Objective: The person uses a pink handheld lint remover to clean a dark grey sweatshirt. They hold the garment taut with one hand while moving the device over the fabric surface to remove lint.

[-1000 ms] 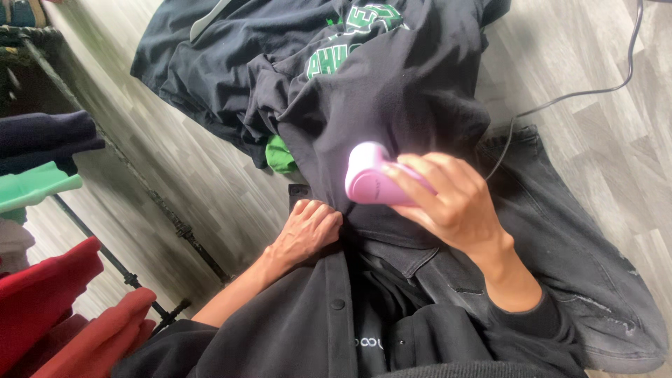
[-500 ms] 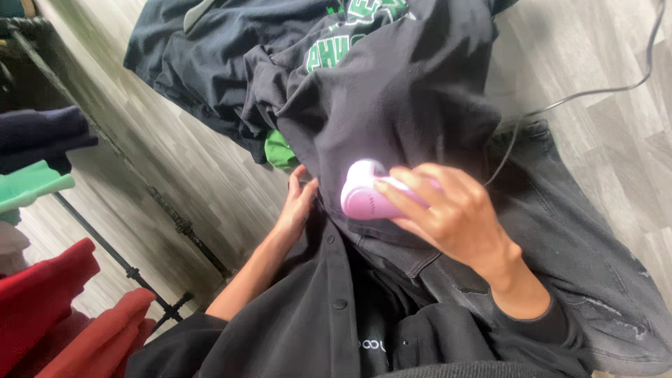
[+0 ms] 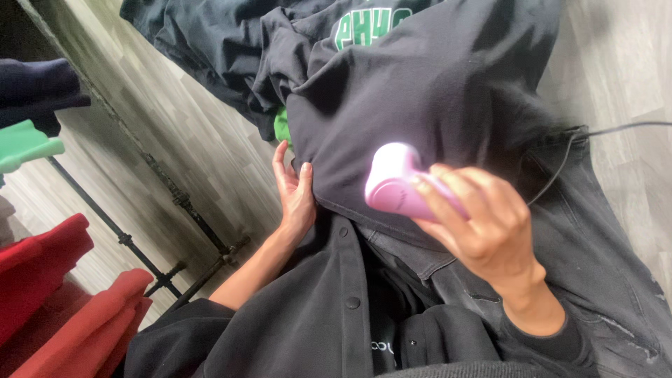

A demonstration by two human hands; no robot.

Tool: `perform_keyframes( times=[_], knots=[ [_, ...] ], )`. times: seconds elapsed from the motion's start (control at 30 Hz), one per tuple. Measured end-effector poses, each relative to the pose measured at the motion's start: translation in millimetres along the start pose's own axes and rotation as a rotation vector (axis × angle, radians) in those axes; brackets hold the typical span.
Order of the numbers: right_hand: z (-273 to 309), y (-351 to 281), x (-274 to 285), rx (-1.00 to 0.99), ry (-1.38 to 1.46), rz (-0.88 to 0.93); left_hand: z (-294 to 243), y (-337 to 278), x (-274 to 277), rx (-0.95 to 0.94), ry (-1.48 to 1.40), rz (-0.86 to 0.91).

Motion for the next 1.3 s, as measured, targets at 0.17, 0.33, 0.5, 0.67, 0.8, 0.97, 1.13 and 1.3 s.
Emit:
perform_keyframes(
  times=[0.17,0.33,0.5,0.67,0.8,0.97,1.13,1.3],
  knots=[
    [23,7,-10,0.069,-0.010,0.074,-9,-2,-5,-0.043,0.095,-0.008],
    [30,8,-14,0.086,-0.001,0.074,-5,-2,-3,-0.118,0.150,-0.010],
    [22,13,-5,0.054,-0.043,0.051,-11,-4,-6,-0.156,0.156,-0.005],
    [6,0,-3,-0.049,-0.095,-0.027,-6,-1,-3,-0.174,0.248,-0.005],
    [-6,-1,0,-0.217,-0.076,-0.175,11,4,4,-0.185,0.225,0.015],
    [-10,-3,-1,-0.308,-0.176,-0.210,27,18,21,0.045,0.118,-0.026],
    [2,-8,-5,-0.290,-0.192,-0.178,107,47,129,-0.033,0.473,-0.257],
    [23,-16,-12,-0.231,-0.158,-0.098,198,58,237,-0.107,1.110,-0.643]
  ],
)
Point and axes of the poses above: each hand's wrist, its own y-axis towards the middle knuckle, its own x-axis out of the back of the hand, z = x × y, the point moved 3 cm from there along y, towards the middle knuckle, and after that the axes turned 3 degrees about -x, right-handed, at the moved point
